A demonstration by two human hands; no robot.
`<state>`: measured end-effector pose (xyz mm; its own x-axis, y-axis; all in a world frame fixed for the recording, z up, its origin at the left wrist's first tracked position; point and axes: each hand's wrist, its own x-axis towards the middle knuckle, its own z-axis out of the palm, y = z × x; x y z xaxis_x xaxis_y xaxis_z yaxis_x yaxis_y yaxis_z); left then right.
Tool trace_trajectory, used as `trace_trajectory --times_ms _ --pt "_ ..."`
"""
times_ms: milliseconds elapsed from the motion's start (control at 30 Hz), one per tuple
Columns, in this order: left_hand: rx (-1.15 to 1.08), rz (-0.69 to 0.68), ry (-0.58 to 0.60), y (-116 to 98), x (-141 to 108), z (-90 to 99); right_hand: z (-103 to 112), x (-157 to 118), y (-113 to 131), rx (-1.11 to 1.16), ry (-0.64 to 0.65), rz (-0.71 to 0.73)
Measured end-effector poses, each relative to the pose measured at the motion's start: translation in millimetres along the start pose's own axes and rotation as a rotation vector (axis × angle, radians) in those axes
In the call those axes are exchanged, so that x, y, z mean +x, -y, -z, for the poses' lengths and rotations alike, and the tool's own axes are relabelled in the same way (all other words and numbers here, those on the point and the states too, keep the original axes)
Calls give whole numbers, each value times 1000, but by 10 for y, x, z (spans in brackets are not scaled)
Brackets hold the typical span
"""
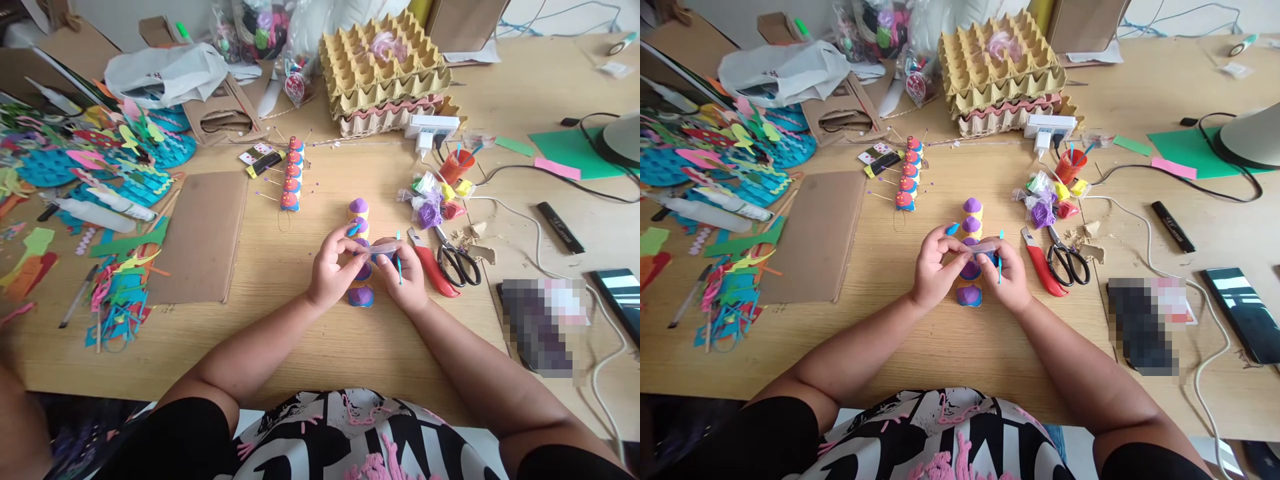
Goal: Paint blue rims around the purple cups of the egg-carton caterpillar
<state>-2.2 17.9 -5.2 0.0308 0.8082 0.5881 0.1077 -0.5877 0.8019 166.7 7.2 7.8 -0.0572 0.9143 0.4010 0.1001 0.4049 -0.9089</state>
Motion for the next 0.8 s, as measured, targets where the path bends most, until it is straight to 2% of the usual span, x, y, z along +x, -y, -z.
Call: trace_trajectory --times_ms 200,400,500,800 --pt "-44 38 9 16 -11 -11 -11 -16 -20 3 -39 -1" --pt "-61 73 26 6 -10 -2 -17 -7 -2 32 1 12" --pt "-72 75 15 7 -11 3 -13 -10 -5 55 -19 -4" --pt "6 59 -16 28 -38 7 -23 -24 -28 20 -53 -40"
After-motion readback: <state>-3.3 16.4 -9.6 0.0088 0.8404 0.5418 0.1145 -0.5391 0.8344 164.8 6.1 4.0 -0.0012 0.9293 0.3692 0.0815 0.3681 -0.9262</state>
